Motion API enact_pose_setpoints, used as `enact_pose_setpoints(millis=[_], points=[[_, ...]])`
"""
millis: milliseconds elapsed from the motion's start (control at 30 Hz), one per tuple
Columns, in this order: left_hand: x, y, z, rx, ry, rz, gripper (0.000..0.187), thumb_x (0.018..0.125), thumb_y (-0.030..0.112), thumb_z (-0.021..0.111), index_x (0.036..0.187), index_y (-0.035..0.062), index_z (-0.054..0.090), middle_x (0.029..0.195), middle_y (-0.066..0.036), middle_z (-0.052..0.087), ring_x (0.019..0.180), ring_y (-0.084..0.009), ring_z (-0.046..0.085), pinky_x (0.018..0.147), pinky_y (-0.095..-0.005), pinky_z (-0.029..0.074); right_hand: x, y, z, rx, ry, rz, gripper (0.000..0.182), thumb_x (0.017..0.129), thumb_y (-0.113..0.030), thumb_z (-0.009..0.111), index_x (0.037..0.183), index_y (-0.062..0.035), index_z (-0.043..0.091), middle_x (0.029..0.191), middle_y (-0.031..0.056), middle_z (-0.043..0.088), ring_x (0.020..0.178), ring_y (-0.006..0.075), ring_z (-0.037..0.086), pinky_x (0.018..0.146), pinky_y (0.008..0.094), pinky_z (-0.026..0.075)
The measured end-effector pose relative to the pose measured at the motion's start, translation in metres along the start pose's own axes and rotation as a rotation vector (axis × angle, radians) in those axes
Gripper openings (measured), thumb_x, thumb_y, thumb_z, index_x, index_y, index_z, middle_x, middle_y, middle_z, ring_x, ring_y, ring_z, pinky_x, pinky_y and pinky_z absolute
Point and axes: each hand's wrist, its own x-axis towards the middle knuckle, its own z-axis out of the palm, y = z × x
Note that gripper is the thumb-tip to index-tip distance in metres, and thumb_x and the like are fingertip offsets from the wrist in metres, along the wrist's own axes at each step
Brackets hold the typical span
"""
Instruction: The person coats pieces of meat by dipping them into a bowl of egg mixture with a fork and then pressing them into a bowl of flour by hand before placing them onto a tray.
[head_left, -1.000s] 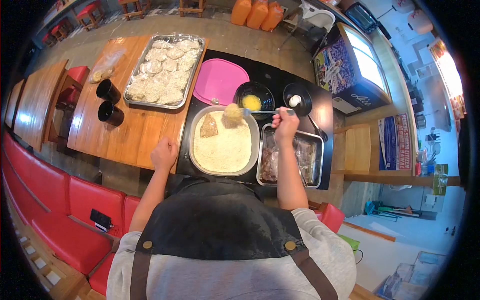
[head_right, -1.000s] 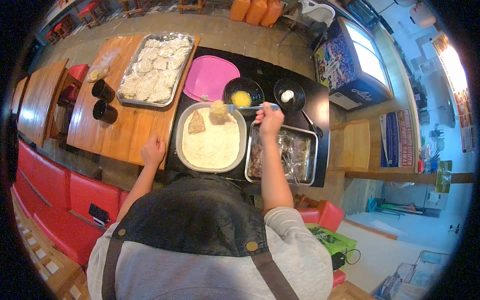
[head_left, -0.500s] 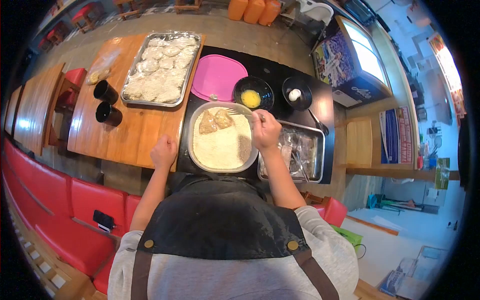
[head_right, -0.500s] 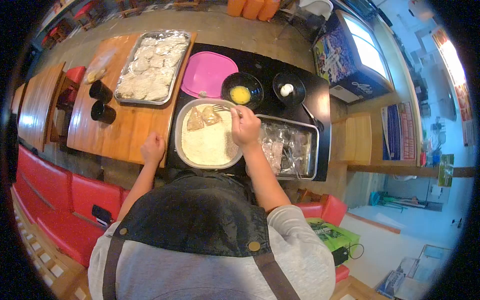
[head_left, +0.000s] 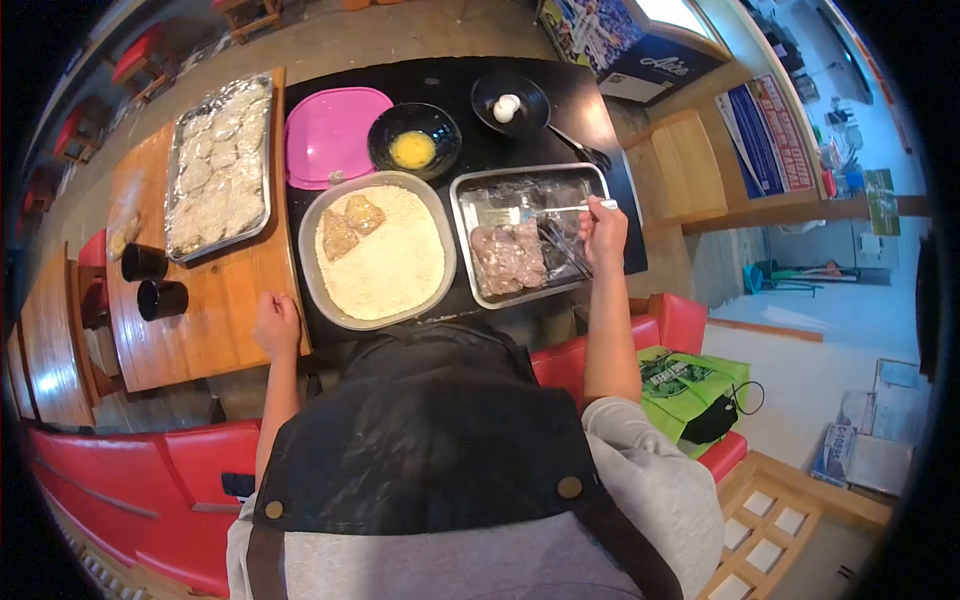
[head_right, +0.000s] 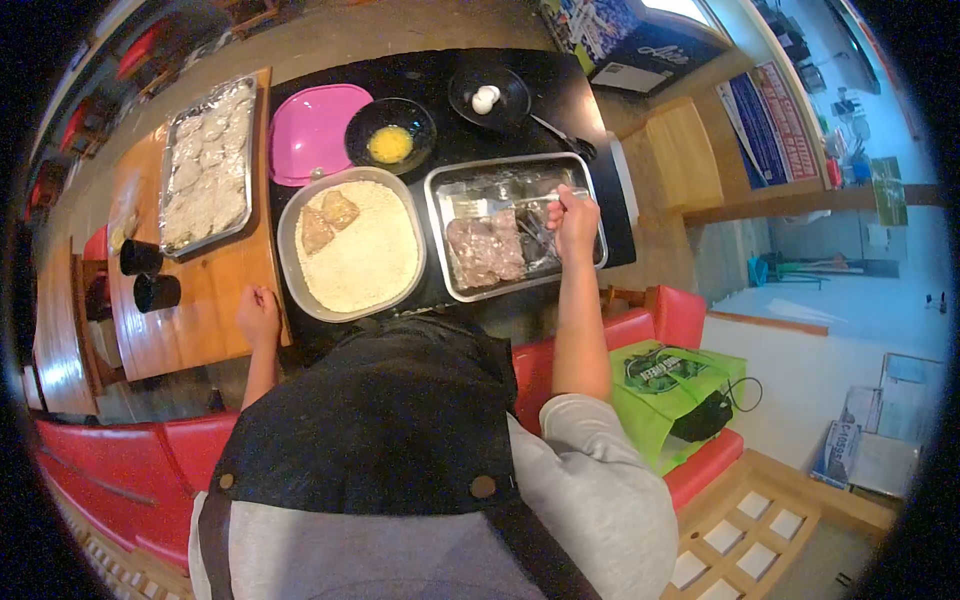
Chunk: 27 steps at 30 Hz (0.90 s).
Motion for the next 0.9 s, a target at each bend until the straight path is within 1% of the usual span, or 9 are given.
enact_pose_setpoints(millis=[67,200,333,400,567,733,833,867,900], points=[[-0.001,0.001,-0.001,-0.009,-0.024,0.005,0.018,0.081,0.026,0.052,0.072,0.0102,0.050,0.057,-0.008,0.053,0.051,-0.0278,0.054,0.048,-0.0400,0.041,0.008,0.015,-0.027,-0.041,0.054,-0.005,0.015,0.083,-0.014,0.058,0.074,-0.0017,0.054,0.055,0.0056,0.054,0.039,0.0092,0.046,0.033,0.0215,0.037],[-0.002,0.000,0.000,-0.016,-0.048,-0.035,0.019,0.082,0.026,0.051,0.074,0.0085,0.051,0.058,-0.009,0.053,0.052,-0.0276,0.054,0.049,-0.0392,0.040,0.008,0.028,-0.049,-0.286,0.124,-0.038,0.016,0.084,-0.015,0.058,0.080,0.0001,0.055,0.057,0.0060,0.056,0.040,0.0099,0.049,0.034,0.0229,0.039],[-0.005,0.002,0.002,0.026,0.008,-0.023,0.020,0.083,0.027,0.051,0.075,0.0085,0.052,0.060,-0.009,0.054,0.054,-0.0277,0.054,0.050,-0.0402,0.040,0.009,0.030,-0.059,-0.325,0.055,-0.038,0.015,0.084,-0.016,0.057,0.083,-0.0004,0.057,0.057,0.0045,0.054,0.041,0.0090,0.047,0.036,0.0220,0.039],[-0.005,0.001,0.004,0.057,0.013,-0.035,0.021,0.084,0.027,0.051,0.074,0.0083,0.052,0.060,-0.009,0.054,0.054,-0.0276,0.054,0.050,-0.0400,0.040,0.014,0.036,-0.063,-0.367,-0.047,-0.067,0.014,0.085,-0.015,0.057,0.084,-0.0009,0.056,0.058,0.0039,0.053,0.042,0.0085,0.047,0.037,0.0215,0.039],[-0.005,-0.005,0.011,0.093,0.051,-0.022,0.021,0.084,0.028,0.052,0.075,0.0085,0.053,0.060,-0.009,0.054,0.054,-0.0275,0.054,0.050,-0.0395,0.041,0.021,0.036,-0.065,-0.276,-0.139,-0.034,0.012,0.085,-0.013,0.056,0.082,-0.0013,0.057,0.058,0.0036,0.053,0.042,0.0076,0.045,0.037,0.0213,0.037],[-0.009,0.001,0.008,0.094,0.101,-0.014,0.021,0.084,0.028,0.052,0.075,0.0086,0.053,0.062,-0.009,0.055,0.055,-0.0273,0.055,0.050,-0.0395,0.041,0.029,0.037,-0.064,-0.316,-0.199,-0.025,0.012,0.085,-0.013,0.056,0.080,-0.0017,0.058,0.056,0.0022,0.053,0.042,0.0068,0.045,0.037,0.0204,0.037],[-0.008,0.006,0.002,0.158,0.081,-0.043,0.021,0.083,0.028,0.052,0.075,0.0091,0.053,0.063,-0.009,0.056,0.057,-0.0281,0.056,0.051,-0.0397,0.042,0.014,0.017,-0.049,-0.257,-0.158,-0.232,0.010,0.085,-0.012,0.057,0.083,-0.0019,0.059,0.058,0.0011,0.053,0.044,0.0042,0.045,0.038,0.0182,0.037],[-0.007,0.008,0.001,0.140,0.078,-0.075,0.020,0.082,0.028,0.052,0.075,0.0092,0.053,0.063,-0.009,0.056,0.059,-0.0283,0.057,0.052,-0.0392,0.042,0.004,0.008,-0.040,-0.230,-0.214,-0.303,0.009,0.085,-0.011,0.056,0.085,-0.0027,0.059,0.059,0.0017,0.054,0.045,0.0042,0.046,0.039,0.0178,0.038],[-0.006,0.010,0.000,0.136,0.090,-0.077,0.019,0.082,0.027,0.053,0.075,0.0091,0.053,0.063,-0.009,0.056,0.059,-0.0284,0.057,0.052,-0.0391,0.042,-0.006,0.004,-0.028,-0.097,-0.246,-0.257,0.010,0.086,-0.012,0.056,0.086,-0.0027,0.058,0.060,0.0021,0.054,0.045,0.0046,0.047,0.039,0.0182,0.039]])
